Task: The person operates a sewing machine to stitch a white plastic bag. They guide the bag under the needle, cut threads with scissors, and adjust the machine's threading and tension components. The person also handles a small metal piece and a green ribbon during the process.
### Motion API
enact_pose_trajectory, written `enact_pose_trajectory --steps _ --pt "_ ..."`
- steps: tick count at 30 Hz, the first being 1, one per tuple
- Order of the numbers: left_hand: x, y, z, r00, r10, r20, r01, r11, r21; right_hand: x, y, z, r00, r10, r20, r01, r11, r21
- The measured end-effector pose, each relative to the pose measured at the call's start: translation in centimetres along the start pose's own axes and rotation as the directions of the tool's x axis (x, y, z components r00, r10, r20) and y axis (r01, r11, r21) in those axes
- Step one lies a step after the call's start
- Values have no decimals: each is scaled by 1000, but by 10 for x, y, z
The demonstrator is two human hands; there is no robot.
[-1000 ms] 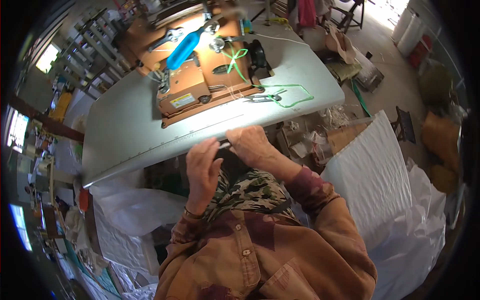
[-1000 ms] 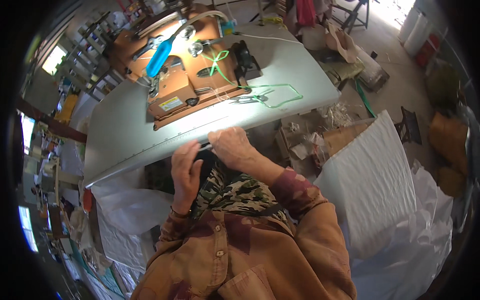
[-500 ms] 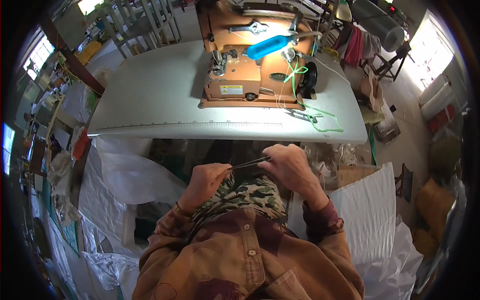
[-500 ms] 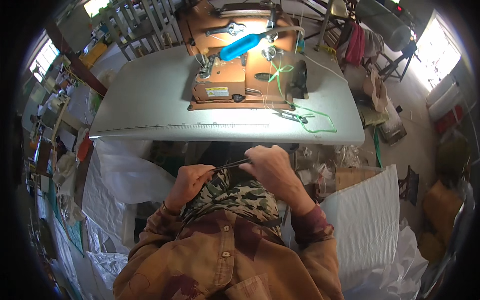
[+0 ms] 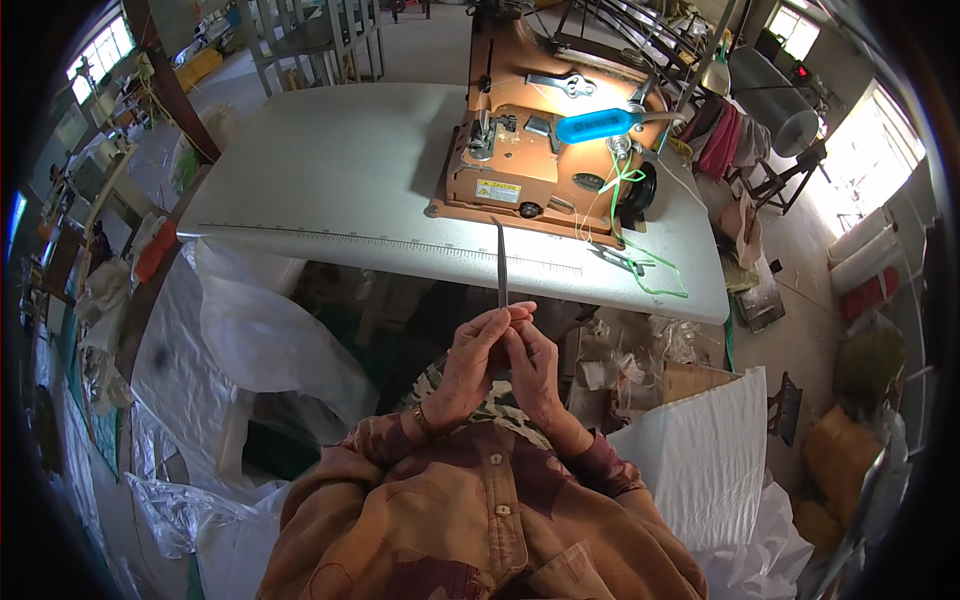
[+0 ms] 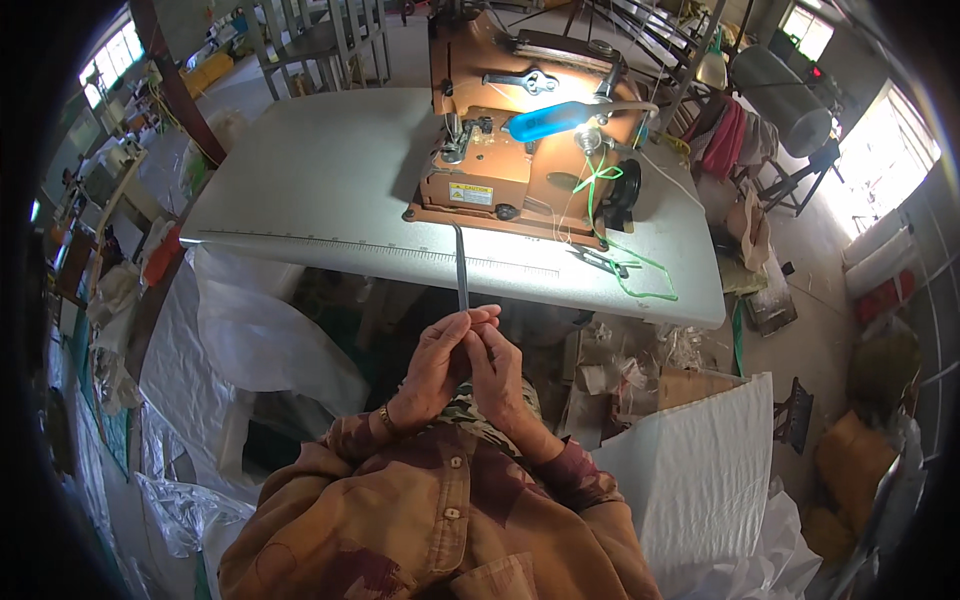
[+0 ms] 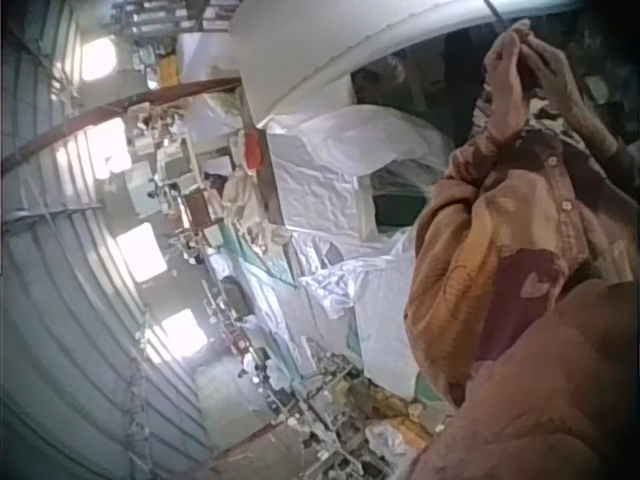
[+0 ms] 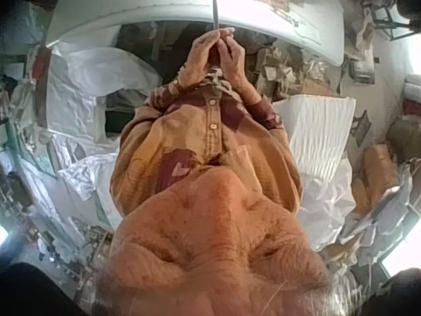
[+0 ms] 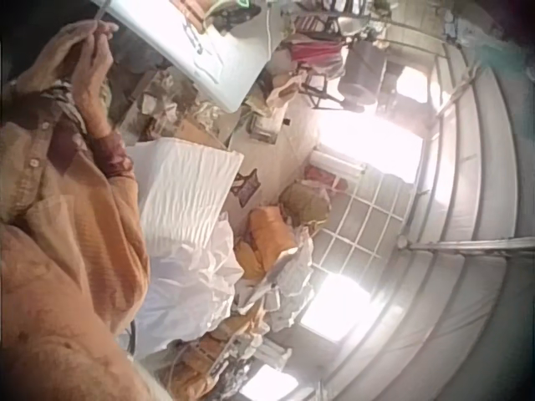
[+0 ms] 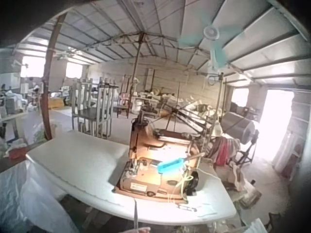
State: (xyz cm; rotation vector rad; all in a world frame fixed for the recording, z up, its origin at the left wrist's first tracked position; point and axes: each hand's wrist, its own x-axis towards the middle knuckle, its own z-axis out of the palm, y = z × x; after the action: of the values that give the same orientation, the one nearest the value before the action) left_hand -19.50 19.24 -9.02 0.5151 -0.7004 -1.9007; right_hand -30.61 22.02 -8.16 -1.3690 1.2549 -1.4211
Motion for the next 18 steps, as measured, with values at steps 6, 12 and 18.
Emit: enact_pose_trajectory --steps 6,12,18 --pt "17 13 -12 974 205 100 -228 910 347 21 -1 -17 992 128 0 -126 977 170" --pt "59 79 -71 818 573 -41 -357 562 746 125 -23 -39 980 192 43 -192 881 432" --pt "98 122 -143 674 732 100 -344 191 919 218 -3 -40 927 340 160 -359 671 649"
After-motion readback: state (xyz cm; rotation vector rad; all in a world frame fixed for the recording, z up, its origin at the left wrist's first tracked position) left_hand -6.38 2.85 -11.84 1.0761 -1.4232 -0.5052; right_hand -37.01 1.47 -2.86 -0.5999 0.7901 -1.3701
